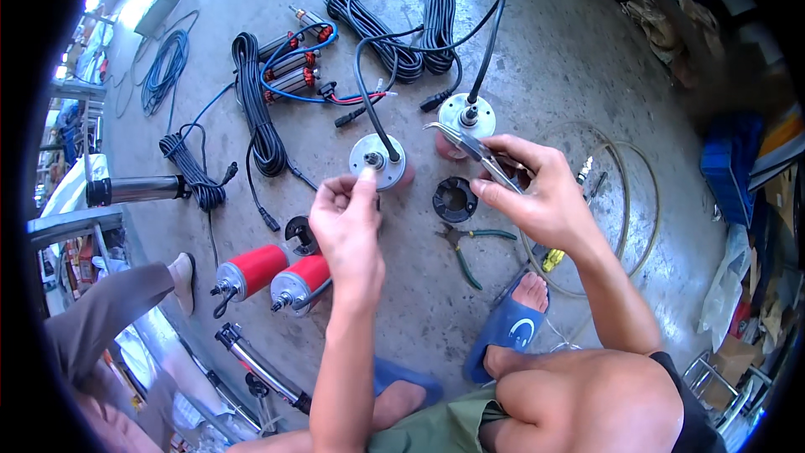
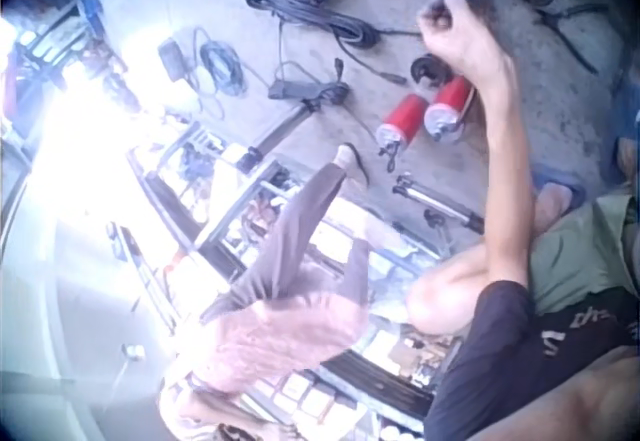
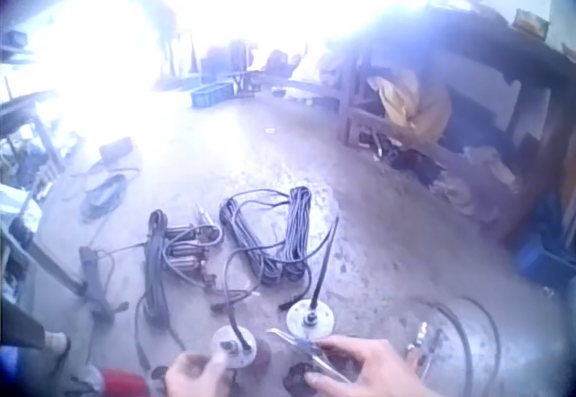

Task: The person assembles several large cylindrical pumps by inserting internal components, attaching end caps, and securing them using an air-powered screwdriver while working on the floor.

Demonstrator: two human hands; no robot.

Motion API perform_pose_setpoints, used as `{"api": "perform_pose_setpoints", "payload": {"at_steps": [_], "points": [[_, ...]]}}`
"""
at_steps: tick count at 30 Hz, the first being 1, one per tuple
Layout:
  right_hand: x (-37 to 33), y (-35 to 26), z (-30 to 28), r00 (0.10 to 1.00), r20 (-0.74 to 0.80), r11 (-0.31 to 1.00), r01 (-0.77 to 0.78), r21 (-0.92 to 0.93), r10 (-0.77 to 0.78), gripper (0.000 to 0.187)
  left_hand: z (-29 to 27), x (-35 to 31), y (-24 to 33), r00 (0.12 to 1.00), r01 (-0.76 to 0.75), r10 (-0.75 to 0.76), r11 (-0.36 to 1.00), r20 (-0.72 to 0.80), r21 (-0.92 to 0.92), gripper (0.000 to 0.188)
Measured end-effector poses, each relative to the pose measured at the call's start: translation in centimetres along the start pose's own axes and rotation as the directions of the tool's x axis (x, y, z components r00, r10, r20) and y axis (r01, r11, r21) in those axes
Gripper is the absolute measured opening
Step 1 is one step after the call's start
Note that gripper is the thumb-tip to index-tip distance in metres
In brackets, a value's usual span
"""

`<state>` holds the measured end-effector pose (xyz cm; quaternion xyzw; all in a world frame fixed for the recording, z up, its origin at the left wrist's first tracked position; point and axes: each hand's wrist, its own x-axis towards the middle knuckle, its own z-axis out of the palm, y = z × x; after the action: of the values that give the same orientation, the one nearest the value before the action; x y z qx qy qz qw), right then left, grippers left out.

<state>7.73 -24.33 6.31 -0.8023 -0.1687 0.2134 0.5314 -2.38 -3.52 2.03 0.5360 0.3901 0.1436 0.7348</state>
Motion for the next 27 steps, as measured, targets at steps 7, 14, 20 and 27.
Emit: {"api": "perform_pose_setpoints", "payload": {"at_steps": [7,14,20,27], "points": [[-2.0,-0.3,-1.5,0.914,-0.014,0.846,0.37,-0.384,-0.406,0.047,2.1,-3.4,3.0,0.79,0.586,-0.248,0.573,0.561,-0.573,0.037],[-3.1,-1.5,-3.0,0.89,0.059,0.693,0.393,-0.605,-0.453,0.053,3.3,-4.3,3.8,0.844,0.412,-0.139,0.787,0.518,-0.459,0.041],[-4.1,-1.7,-0.6,0.858,-0.042,0.675,0.372,-0.637,-0.513,0.059,4.7,-5.2,3.2,0.969,0.129,0.011,0.829,0.248,-0.544,0.048],[-4.4,-2.0,2.3,0.835,-0.138,0.7,0.342,-0.627,-0.532,0.056,6.0,-6.3,3.5,0.988,-0.063,0.133,0.82,0.082,-0.569,0.045]]}}
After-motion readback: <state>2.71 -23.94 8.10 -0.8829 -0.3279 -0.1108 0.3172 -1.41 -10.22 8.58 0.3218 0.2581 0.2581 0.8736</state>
